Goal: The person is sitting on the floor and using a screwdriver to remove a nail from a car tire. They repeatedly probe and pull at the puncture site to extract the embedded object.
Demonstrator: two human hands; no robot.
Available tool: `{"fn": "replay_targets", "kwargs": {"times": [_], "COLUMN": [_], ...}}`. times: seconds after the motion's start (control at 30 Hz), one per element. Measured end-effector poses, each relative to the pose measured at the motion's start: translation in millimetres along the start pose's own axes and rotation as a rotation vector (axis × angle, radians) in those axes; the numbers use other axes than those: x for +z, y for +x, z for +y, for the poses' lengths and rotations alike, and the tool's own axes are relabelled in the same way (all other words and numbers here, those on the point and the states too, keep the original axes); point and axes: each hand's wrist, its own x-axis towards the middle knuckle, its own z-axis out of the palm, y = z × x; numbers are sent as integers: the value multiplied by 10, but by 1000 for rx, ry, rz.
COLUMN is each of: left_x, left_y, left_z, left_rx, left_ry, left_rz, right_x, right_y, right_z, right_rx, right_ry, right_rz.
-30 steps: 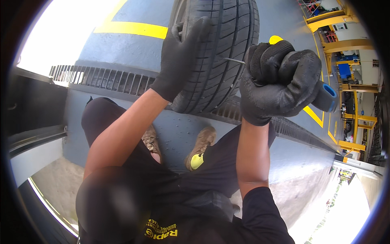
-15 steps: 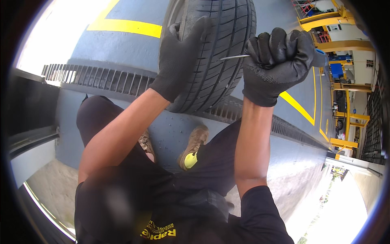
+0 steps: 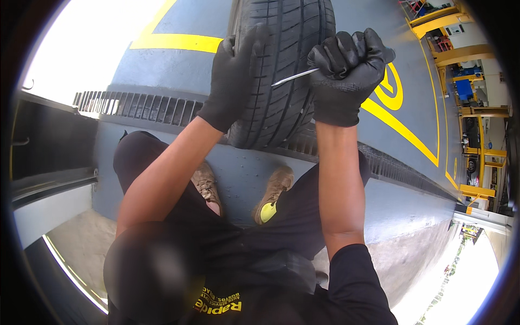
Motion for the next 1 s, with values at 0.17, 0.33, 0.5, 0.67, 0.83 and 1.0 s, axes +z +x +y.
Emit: {"fn": "replay_targets", "kwargs": {"times": [0.17,0.33,0.5,0.67,0.83,1.0], "left_x": [-79,-69,-78,-75,-114,-162], "left_y": [118,23,12,79,101,83], "left_z": [-126,18,115,57,117,58], "left_rx": [-65,-82,11,-100,-114,60], "left_ry": [-1,76,185,36,167,210], "left_rz": [-60,-95,-129,-80,-98,-153], "right_x": [-96,27,-10,0,57,-124], "right_y": [-13,-305,-484,-505,-654,-494], "right_z": [-211,-328,-100,-88,45,-30], "right_rx": [-131,-323,-344,-356,-487,-301], "right_ry": [-9,-330,-421,-438,-481,-247], "right_rz": [2,-143,-185,-258,-223,-436]}}
